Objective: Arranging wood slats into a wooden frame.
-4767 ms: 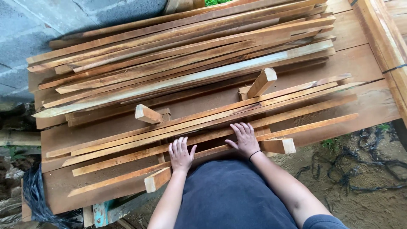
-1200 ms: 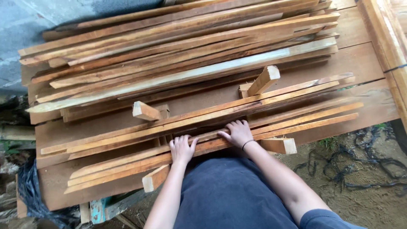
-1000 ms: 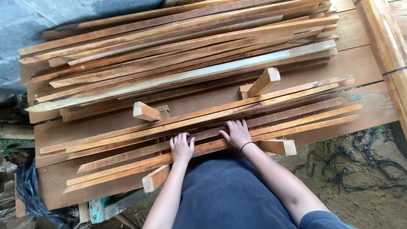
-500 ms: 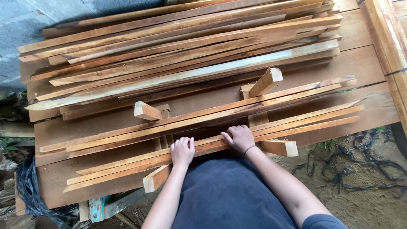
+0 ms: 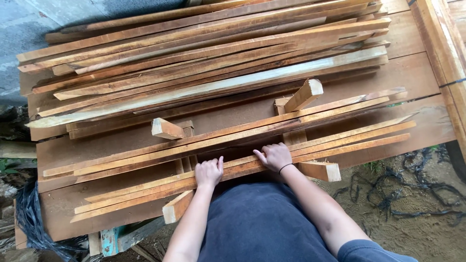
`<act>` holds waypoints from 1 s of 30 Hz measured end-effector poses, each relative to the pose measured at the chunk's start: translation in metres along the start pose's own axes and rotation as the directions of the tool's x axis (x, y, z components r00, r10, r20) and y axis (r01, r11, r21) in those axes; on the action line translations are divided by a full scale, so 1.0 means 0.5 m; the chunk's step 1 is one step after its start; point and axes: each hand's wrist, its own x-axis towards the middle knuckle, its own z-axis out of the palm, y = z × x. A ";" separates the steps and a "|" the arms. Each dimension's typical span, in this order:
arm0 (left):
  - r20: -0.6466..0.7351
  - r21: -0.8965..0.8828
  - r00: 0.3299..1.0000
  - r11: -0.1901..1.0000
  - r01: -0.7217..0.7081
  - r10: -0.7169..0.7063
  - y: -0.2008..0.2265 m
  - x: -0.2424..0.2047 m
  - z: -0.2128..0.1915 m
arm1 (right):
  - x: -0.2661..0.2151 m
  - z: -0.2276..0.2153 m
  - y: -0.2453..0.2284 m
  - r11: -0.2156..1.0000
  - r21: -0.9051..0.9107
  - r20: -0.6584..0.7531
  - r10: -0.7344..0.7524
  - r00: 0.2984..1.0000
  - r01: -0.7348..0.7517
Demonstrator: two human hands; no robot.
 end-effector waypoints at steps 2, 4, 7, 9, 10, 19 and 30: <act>-0.135 -0.006 0.990 0.999 -0.044 0.043 -0.006 0.001 0.024 | 0.003 0.010 0.009 0.999 -0.008 -0.101 -0.038 0.994 0.037; -0.267 -0.005 0.960 0.996 -0.089 0.084 -0.007 -0.001 0.028 | 0.007 0.011 0.012 0.997 -0.020 -0.199 -0.075 0.977 0.072; -0.420 0.083 0.897 0.990 -0.114 0.138 0.007 -0.004 0.001 | 0.011 0.004 0.014 0.994 -0.038 -0.255 -0.110 0.961 0.104; -0.410 0.076 0.899 0.988 -0.136 0.155 0.012 -0.007 -0.022 | 0.012 0.015 0.017 0.995 -0.043 -0.252 -0.102 0.962 0.094; -0.410 0.075 0.899 0.988 -0.137 0.156 0.009 -0.007 -0.021 | 0.013 0.009 0.015 0.995 -0.045 -0.252 -0.101 0.962 0.093; -0.377 -0.001 0.916 0.989 -0.146 0.135 0.002 -0.012 0.006 | 0.009 -0.013 0.005 0.984 0.055 -0.259 -0.149 0.954 0.169; -0.082 0.003 0.996 0.999 -0.041 0.042 0.000 -0.007 0.000 | 0.011 -0.014 0.003 0.997 -0.043 0.176 -0.055 0.983 0.063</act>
